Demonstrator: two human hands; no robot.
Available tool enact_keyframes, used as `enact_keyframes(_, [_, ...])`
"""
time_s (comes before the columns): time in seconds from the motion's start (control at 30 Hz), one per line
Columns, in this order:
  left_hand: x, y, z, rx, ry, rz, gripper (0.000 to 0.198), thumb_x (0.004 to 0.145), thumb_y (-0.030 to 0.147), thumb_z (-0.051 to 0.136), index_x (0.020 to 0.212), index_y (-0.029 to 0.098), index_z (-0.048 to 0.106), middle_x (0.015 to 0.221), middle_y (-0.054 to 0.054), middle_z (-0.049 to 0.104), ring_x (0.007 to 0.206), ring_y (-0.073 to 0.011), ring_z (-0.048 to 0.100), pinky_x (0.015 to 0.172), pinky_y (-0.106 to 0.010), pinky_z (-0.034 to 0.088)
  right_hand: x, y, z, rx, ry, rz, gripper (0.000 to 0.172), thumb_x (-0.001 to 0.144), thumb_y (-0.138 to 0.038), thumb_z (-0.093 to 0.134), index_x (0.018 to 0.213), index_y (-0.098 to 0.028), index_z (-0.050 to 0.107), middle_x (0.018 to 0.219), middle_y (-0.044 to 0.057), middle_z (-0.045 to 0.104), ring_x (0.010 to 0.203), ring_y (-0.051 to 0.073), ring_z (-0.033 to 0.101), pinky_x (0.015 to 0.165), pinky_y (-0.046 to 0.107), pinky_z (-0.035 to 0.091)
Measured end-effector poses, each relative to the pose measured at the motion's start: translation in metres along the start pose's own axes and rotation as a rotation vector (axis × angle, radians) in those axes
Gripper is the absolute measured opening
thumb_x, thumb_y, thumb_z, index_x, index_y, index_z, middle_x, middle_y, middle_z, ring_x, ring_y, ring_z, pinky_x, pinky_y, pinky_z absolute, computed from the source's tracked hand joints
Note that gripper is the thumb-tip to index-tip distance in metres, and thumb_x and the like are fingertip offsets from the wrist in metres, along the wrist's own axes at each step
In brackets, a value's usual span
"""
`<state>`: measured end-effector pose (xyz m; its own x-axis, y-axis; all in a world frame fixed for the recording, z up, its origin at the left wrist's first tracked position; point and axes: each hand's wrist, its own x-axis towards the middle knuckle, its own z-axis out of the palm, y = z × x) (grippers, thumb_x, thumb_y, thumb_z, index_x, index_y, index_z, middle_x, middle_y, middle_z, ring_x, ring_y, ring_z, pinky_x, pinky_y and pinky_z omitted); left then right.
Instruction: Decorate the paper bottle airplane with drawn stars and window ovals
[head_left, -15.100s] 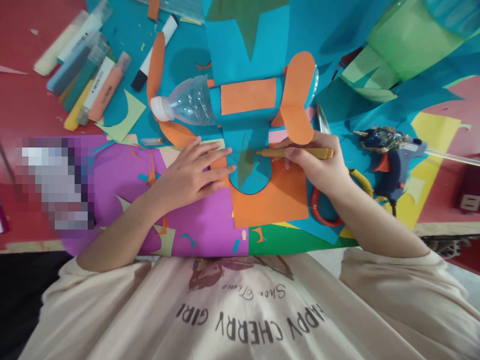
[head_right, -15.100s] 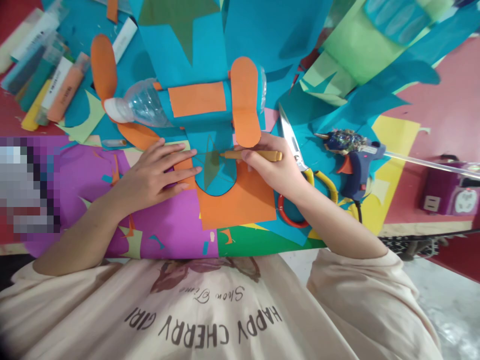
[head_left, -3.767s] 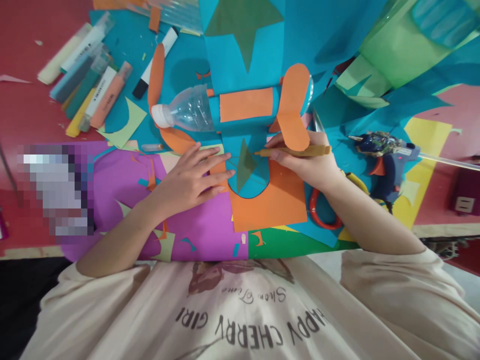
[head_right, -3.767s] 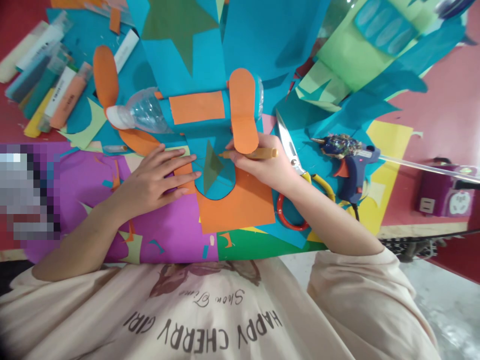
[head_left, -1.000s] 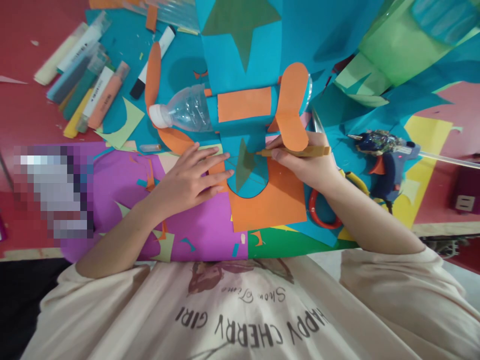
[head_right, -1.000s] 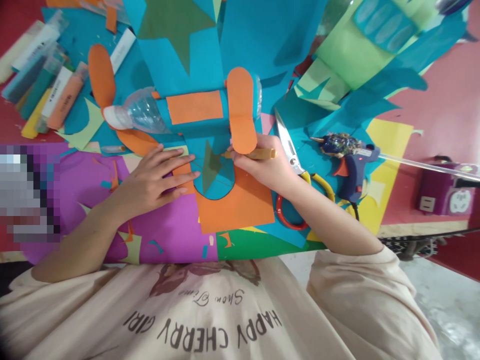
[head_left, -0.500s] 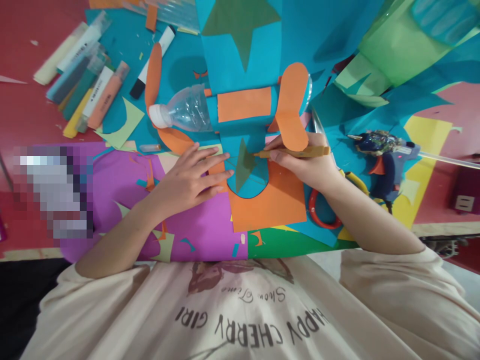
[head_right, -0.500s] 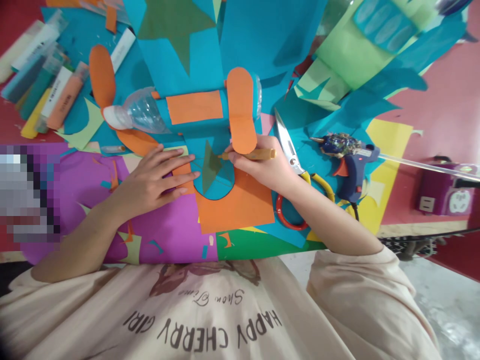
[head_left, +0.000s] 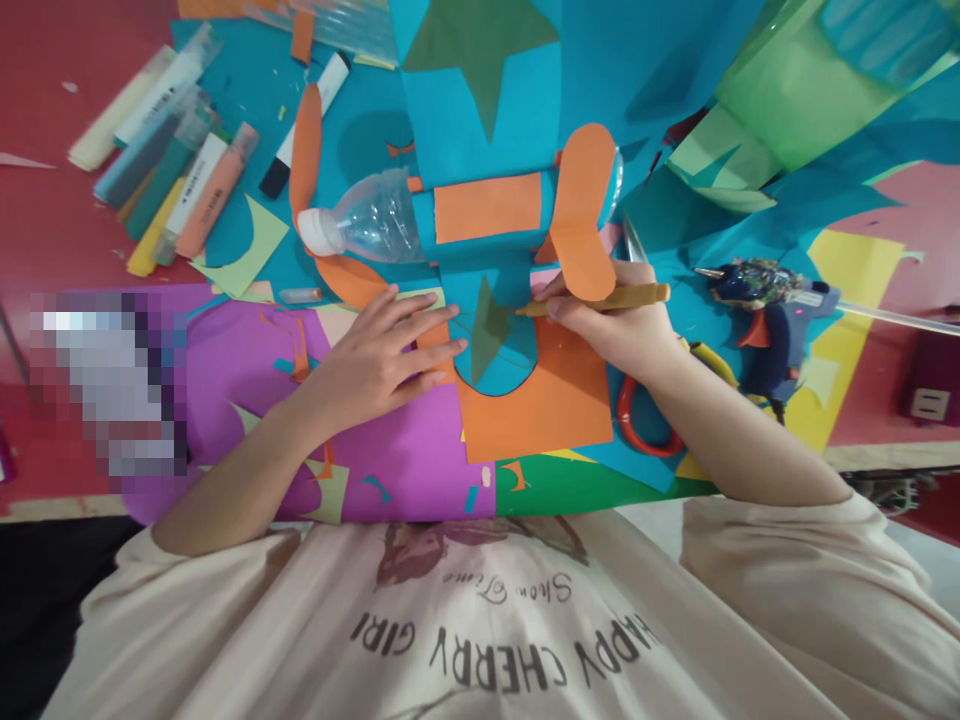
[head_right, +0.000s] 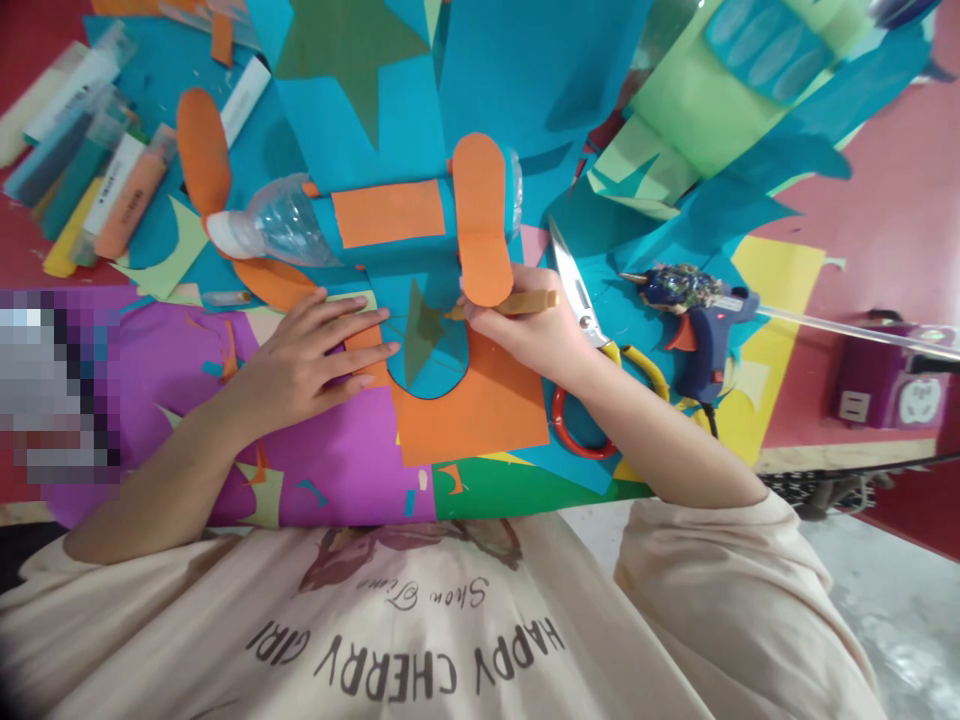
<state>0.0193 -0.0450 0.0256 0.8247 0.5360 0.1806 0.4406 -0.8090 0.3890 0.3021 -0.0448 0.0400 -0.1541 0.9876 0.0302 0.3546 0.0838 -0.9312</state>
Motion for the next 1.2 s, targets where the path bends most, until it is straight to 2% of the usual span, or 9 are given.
enact_keyframes(0.2, [0.001, 0.0, -0.001, 0.029, 0.007, 0.037, 0.029, 0.105, 0.034, 0.043, 0.126, 0.024, 0.061, 0.143, -0.011, 0.057, 0.134, -0.0306, 0.052, 0.113, -0.06, 0.042, 0.0, -0.01, 0.0, 0.004, -0.057, 0.04, 0.011, 0.073, -0.019, 0.063, 0.064, -0.025, 0.067, 0.072, 0.001, 0.077, 0.07, 0.018, 0.072, 0.065, 0.028, 0.06])
enact_keyframes(0.37, [0.001, 0.0, -0.002, 0.026, 0.007, 0.038, 0.029, 0.105, 0.033, 0.043, 0.126, 0.023, 0.061, 0.143, -0.011, 0.057, 0.134, -0.0309, 0.052, 0.112, -0.06, 0.042, 0.001, -0.01, 0.001, 0.024, -0.034, 0.065, 0.009, 0.072, -0.018, 0.064, 0.067, -0.025, 0.068, 0.075, 0.001, 0.078, 0.074, 0.019, 0.075, 0.068, 0.028, 0.062])
enact_keyframes(0.6, [0.0, 0.0, 0.0, 0.031, 0.002, 0.008, 0.031, 0.106, 0.036, 0.039, 0.125, 0.028, 0.062, 0.144, -0.007, 0.057, 0.135, -0.0296, 0.052, 0.114, -0.058, 0.041, -0.001, 0.0, 0.001, -0.047, 0.01, -0.002, 0.008, 0.077, -0.018, 0.065, 0.074, -0.025, 0.069, 0.079, 0.001, 0.078, 0.076, 0.02, 0.075, 0.067, 0.032, 0.062])
enact_keyframes(0.77, [0.001, 0.001, -0.001, 0.032, 0.01, 0.027, 0.03, 0.105, 0.033, 0.042, 0.124, 0.025, 0.063, 0.142, -0.01, 0.058, 0.133, -0.0316, 0.054, 0.113, -0.059, 0.042, -0.002, 0.004, 0.001, -0.099, 0.041, -0.041, 0.009, 0.077, -0.018, 0.066, 0.076, -0.026, 0.07, 0.08, 0.0, 0.077, 0.079, 0.022, 0.075, 0.071, 0.035, 0.061])
enact_keyframes(1.07, [0.001, 0.001, -0.001, 0.022, -0.007, 0.005, 0.03, 0.105, 0.034, 0.041, 0.124, 0.026, 0.063, 0.144, -0.008, 0.057, 0.136, -0.029, 0.051, 0.115, -0.058, 0.04, -0.001, -0.012, -0.001, -0.029, -0.068, 0.094, 0.01, 0.073, -0.021, 0.062, 0.065, -0.024, 0.066, 0.076, 0.003, 0.077, 0.075, 0.02, 0.074, 0.066, 0.031, 0.06])
enact_keyframes(1.2, [0.0, 0.001, -0.001, 0.026, 0.0, 0.01, 0.029, 0.105, 0.035, 0.042, 0.125, 0.027, 0.062, 0.143, -0.009, 0.057, 0.136, -0.0296, 0.051, 0.115, -0.059, 0.04, -0.001, -0.01, -0.001, -0.011, -0.078, 0.084, 0.01, 0.071, -0.018, 0.062, 0.064, -0.024, 0.067, 0.074, 0.002, 0.076, 0.074, 0.021, 0.074, 0.066, 0.032, 0.061])
